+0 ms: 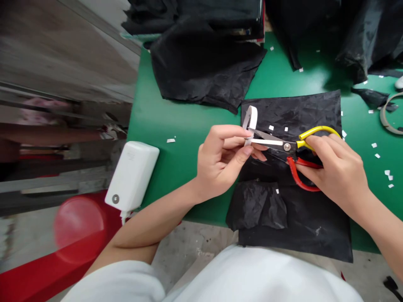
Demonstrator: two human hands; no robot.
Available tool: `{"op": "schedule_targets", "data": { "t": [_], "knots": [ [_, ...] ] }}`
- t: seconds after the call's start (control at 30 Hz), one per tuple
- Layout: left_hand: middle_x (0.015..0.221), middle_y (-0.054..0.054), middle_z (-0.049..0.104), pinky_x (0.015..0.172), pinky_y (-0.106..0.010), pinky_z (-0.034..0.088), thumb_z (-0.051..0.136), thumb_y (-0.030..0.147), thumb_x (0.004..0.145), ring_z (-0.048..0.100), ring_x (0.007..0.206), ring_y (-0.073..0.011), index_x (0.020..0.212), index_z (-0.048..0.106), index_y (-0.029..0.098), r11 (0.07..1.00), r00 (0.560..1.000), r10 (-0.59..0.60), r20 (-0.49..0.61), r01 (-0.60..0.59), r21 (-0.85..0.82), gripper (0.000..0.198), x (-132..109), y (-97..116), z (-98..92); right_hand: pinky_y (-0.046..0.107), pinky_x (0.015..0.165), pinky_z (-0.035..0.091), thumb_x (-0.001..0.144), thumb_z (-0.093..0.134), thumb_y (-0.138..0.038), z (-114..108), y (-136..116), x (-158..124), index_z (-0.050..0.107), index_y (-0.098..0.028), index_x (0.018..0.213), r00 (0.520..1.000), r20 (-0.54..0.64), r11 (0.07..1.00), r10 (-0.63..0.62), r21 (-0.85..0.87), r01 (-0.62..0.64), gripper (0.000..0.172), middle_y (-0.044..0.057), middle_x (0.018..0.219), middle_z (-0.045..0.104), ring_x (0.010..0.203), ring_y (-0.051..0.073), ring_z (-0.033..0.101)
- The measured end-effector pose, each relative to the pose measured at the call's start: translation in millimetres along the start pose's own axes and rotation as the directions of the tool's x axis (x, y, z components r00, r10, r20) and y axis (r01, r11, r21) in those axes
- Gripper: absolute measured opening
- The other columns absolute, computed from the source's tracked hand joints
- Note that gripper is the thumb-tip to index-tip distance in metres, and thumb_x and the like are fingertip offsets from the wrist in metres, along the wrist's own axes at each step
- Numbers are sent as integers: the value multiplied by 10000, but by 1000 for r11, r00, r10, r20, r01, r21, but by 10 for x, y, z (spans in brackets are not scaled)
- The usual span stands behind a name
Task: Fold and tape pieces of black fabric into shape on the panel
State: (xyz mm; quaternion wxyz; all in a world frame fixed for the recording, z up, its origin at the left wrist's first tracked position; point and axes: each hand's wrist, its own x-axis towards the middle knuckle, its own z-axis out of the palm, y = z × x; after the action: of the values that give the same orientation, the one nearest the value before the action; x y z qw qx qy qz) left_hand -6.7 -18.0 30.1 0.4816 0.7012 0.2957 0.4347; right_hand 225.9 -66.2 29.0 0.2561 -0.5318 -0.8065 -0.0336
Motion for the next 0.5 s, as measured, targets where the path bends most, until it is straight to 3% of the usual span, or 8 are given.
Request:
{"op": "schedule_targets", "data": {
  "t": [0.5],
  "knots": [
    [924,-24,744,695,-197,600,515,80,912,727,735,-100,1075,518,191,1000,1000,-4,18,4,-25,197,-12,-16,12,242,486,374,767,692,-246,-29,20,-30,564,-220,880,999,-35,990,-26,-139,21,173,-26,632,642,559,129,593]
  ]
}}
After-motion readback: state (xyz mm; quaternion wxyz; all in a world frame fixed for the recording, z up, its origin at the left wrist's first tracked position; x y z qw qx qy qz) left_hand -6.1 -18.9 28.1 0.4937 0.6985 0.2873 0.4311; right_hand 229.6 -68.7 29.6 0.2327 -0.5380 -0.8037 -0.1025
